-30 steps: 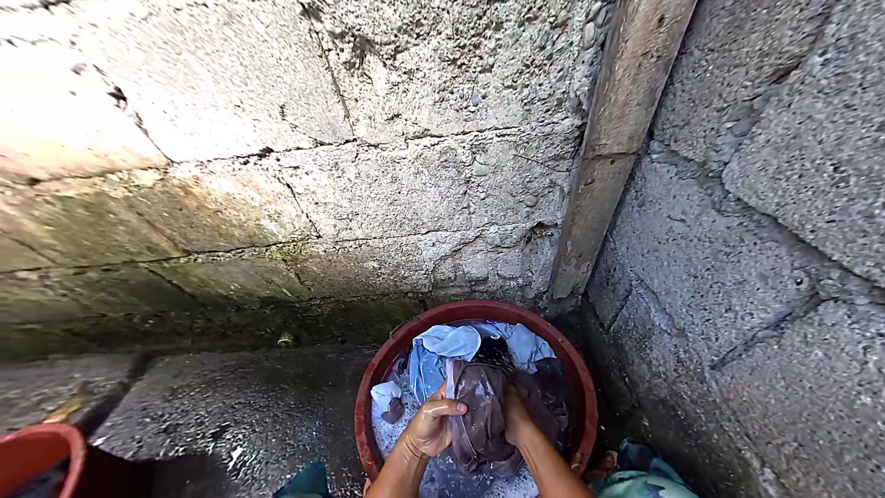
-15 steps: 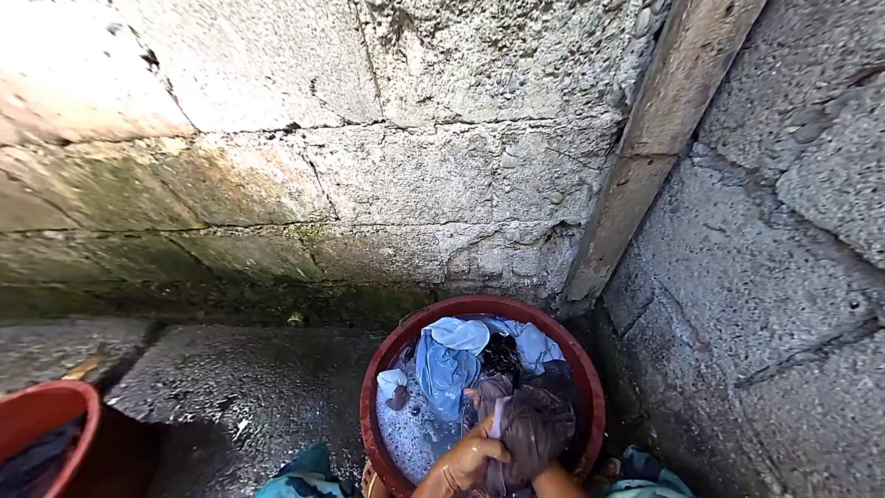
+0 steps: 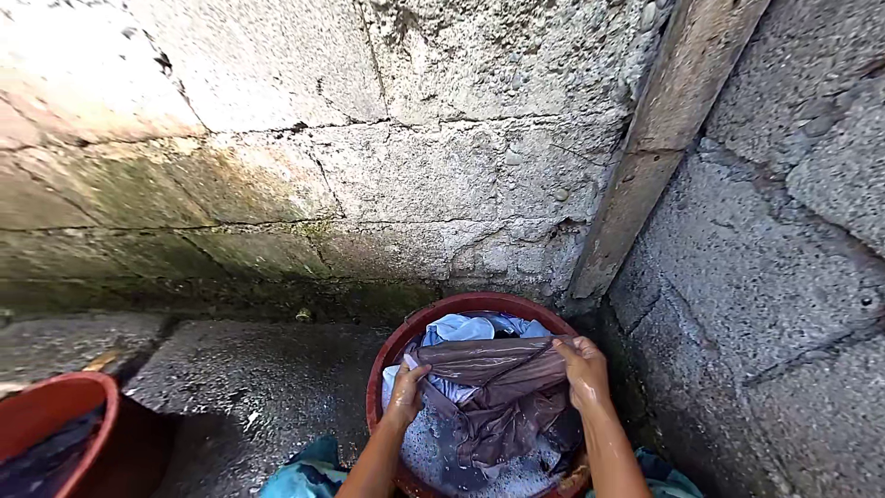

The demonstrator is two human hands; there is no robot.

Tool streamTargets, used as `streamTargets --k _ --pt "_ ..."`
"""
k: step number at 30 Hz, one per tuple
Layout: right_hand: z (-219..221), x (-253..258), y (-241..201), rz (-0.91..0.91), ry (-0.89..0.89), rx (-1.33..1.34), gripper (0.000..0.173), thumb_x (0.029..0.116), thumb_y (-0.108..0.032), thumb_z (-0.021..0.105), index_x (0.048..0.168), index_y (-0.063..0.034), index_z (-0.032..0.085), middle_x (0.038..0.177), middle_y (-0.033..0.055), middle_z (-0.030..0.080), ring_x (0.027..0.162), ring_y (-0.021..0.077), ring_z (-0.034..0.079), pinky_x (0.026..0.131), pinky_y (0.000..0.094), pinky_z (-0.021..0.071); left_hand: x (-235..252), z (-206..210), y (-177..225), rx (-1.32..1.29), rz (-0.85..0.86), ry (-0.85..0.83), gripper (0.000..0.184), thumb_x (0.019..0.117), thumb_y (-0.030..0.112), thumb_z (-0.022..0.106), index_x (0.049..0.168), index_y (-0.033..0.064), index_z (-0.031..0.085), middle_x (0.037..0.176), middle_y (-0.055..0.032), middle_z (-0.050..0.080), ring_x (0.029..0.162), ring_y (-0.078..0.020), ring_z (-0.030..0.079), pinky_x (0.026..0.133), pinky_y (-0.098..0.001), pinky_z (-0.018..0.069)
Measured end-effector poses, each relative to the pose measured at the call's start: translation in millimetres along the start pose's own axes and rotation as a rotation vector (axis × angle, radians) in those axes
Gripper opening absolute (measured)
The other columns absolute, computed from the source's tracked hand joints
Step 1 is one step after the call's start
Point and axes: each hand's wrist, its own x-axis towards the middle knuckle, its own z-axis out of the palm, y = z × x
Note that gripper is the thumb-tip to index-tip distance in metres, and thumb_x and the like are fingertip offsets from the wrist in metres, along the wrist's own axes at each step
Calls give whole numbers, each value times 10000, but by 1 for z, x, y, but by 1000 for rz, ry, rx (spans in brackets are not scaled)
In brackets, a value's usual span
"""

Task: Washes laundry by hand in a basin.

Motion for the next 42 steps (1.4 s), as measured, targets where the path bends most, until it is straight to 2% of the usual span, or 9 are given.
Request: streamTargets --k 3,5,11,18,24,32,35,39,42 --pt "-12 4 5 -110 -84 -415 616 942 -224 704 1433 77 482 1355 370 526 1259 522 528 1053 639 427 -21 40 -13 422 193 -131 483 848 -24 693 1284 -144 522 1176 -255 626 1081 -274 633 950 -416 534" --pt "-1 -5 14 -28 -336 -377 765 938 -411 715 1502 25 437 1439 338 498 1336 487 490 1088 636 416 -48 74 -27 811 276 -379 421 856 118 738 1187 -126 645 1198 -287 652 1204 -367 599 1100 -495 436" --pt "12 -2 83 177 -616 -870 367 940 -122 706 1276 15 657 1342 298 599 1312 446 531 1102 594 403 -124 124 -85 1098 379 -1051 297 960 68 609 1222 -37 700 1435 -255 568 1354 -412 531 1124 -573 414" --pt "25 -8 74 158 -572 -766 328 1028 -171 600 1307 1 622 1262 267 649 1224 417 604 1049 587 447 -60 -1 -115 985 8 -236 602 903 -45 609 1486 -26 463 1434 -296 530 1341 -438 518 1139 -541 412" --pt "29 -38 1 -60 -516 -148 150 1020 -81 575 1069 17 677 997 93 672 930 118 615 851 322 499 -45 -16 -111 962 -38 -480 804 818 29 797 1525 -16 417 1539 -291 428 1435 -421 422 1200 -524 336" --pt "-34 -30 -30 -137 -267 351 255 1059 -94 387 1060 -52 638 944 -59 701 857 3 665 793 206 574 -52 19 -56 754 383 115 126 852 40 656 823 -77 621 757 -201 646 756 -344 656 720 -551 513" --pt "-48 -1 -3 -84 -36 -5 192 1053 -124 502 1090 -17 656 941 25 692 861 72 667 795 263 565 -46 35 1 706 465 150 108 823 1 627 767 -27 540 710 -107 556 705 -214 568 679 -419 468" --pt "-27 -2 35 -80 -368 -676 407 918 -187 704 1294 -30 688 1341 393 534 1260 600 483 999 775 373 -46 83 28 459 379 89 233 843 -35 588 731 86 424 675 22 439 642 -75 453 620 -278 403" --pt "14 -28 40 -41 -690 -767 619 838 -262 824 1385 -51 624 1402 332 527 1289 535 500 1053 701 403 -62 115 43 414 346 -29 236 803 -50 600 733 101 432 660 25 454 627 -81 467 604 -288 410"
